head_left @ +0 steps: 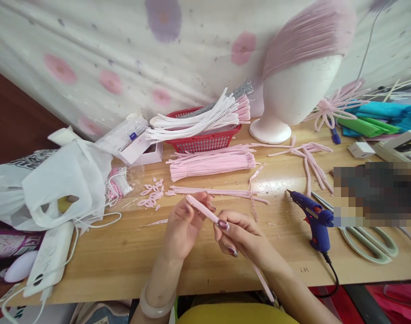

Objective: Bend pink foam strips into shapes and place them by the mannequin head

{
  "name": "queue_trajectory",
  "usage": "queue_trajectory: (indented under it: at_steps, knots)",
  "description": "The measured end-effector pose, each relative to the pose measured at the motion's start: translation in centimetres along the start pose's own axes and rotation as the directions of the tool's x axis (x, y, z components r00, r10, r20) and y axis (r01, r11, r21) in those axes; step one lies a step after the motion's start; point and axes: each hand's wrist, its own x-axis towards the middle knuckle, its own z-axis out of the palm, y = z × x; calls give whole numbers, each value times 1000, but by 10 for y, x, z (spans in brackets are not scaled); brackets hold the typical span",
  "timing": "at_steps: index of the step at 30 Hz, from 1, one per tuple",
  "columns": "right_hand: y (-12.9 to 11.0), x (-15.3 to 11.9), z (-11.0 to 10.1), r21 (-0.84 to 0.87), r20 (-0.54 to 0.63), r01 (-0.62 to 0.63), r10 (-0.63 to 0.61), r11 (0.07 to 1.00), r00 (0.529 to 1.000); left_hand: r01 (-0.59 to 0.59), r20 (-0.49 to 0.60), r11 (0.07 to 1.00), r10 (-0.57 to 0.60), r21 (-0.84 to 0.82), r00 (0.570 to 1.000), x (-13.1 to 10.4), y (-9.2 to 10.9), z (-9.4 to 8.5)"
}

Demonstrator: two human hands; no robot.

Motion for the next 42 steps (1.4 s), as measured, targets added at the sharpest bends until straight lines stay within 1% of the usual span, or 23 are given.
queue_trajectory:
  at_steps: [2, 4, 6, 9, 12, 14, 17, 20, 23, 25, 28, 30, 32, 35, 37, 40, 42]
  knots:
    - [1, 2, -1, 131, 39, -56, 52, 990, 998, 23, 49, 997, -27, 71, 998, -4, -3, -2]
    - [1, 4, -3, 265, 117, -144, 116, 954, 986, -13, 82, 989, 1, 148, 997, -7, -4, -4]
    - [1, 6, -5, 370, 213, -238, 167, 898, 963, -97, 128, 962, 66, 254, 990, -8, -2, -7]
    - [1, 8, -11, 452, 317, -337, 204, 826, 926, -261, 207, 859, 186, 440, 961, -6, 5, -9]
    - [0, 9, -16, 464, 375, -393, 226, 794, 899, -377, 278, 767, 265, 519, 923, -5, 11, -7]
    - [0, 10, -18, 478, 418, -434, 236, 764, 877, -409, 307, 738, 280, 537, 909, -5, 12, -6]
    - [1, 10, -20, 502, 446, -485, 266, 715, 854, -403, 291, 714, 283, 573, 914, -8, 12, -4]
    - [1, 9, -20, 501, 449, -507, 290, 701, 845, -406, 276, 696, 298, 592, 914, -10, 10, -4]
    - [-1, 9, -18, 496, 462, -507, 280, 705, 841, -434, 301, 669, 313, 603, 901, -9, 10, -5]
    - [-2, 9, -17, 511, 456, -491, 262, 706, 850, -457, 328, 642, 318, 616, 889, -9, 11, -5]
    - [-1, 9, -19, 539, 477, -497, 240, 680, 845, -488, 394, 578, 291, 654, 872, -8, 16, -3]
    - [0, 9, -21, 543, 520, -537, 243, 646, 819, -506, 455, 508, 232, 697, 860, -7, 22, -2]
    - [0, 9, -23, 538, 570, -594, 260, 599, 779, -539, 533, 433, 146, 723, 833, -4, 29, -1]
    - [0, 10, -25, 534, 626, -658, 275, 530, 730, -605, 649, 361, 2, 709, 761, 1, 39, 1]
    - [0, 10, -25, 527, 657, -691, 278, 495, 701, -644, 701, 346, -59, 682, 711, 5, 43, 3]
    - [4, 10, -27, 489, 715, -756, 296, 436, 633, -709, 771, 342, -83, 617, 631, 11, 47, 7]
    - [8, 10, -28, 454, 736, -794, 332, 403, 590, -727, 793, 339, -112, 597, 599, 14, 50, 11]
